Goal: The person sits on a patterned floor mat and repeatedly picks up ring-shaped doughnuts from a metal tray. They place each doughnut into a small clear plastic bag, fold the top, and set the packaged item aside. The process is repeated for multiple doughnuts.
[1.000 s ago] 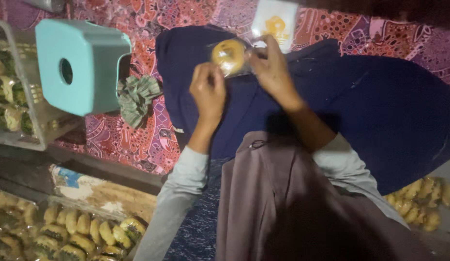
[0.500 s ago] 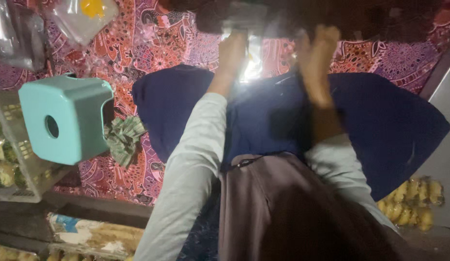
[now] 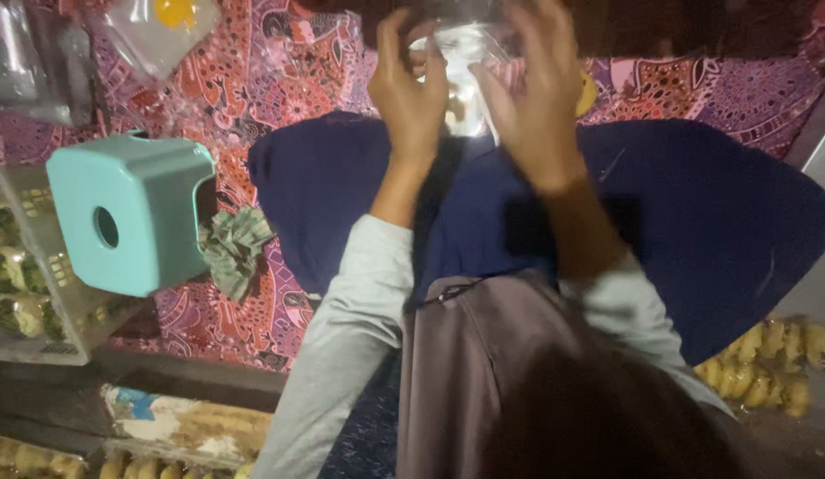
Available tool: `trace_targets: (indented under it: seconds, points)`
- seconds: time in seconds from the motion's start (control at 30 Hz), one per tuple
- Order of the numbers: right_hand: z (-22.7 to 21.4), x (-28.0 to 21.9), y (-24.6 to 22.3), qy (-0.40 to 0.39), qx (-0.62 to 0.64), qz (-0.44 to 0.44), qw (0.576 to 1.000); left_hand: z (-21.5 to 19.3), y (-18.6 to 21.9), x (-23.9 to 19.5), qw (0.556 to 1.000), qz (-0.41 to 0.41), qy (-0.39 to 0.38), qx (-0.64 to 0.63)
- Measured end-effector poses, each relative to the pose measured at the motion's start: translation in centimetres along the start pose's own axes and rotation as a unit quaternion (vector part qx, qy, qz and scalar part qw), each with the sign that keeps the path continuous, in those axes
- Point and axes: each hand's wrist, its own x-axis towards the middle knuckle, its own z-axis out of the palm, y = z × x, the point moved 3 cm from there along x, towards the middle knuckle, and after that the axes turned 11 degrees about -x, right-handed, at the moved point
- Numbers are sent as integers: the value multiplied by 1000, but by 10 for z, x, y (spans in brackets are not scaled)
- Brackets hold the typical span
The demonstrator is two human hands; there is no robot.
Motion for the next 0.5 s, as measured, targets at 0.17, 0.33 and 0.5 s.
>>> trace_targets:
  seconds: [0.17,0.33,0.5]
  points:
    - [-4,-17,-15,-2,-134,-56,989,2,39,-50,984,166,-61,-22]
    - [-11,-10,7,46,-86,-41,994,-17,47,-71,981,73,-123,-130]
    - [-24,-10,10,-2,-14,-36,999,-21,22,-57,915,-212,-275,-207]
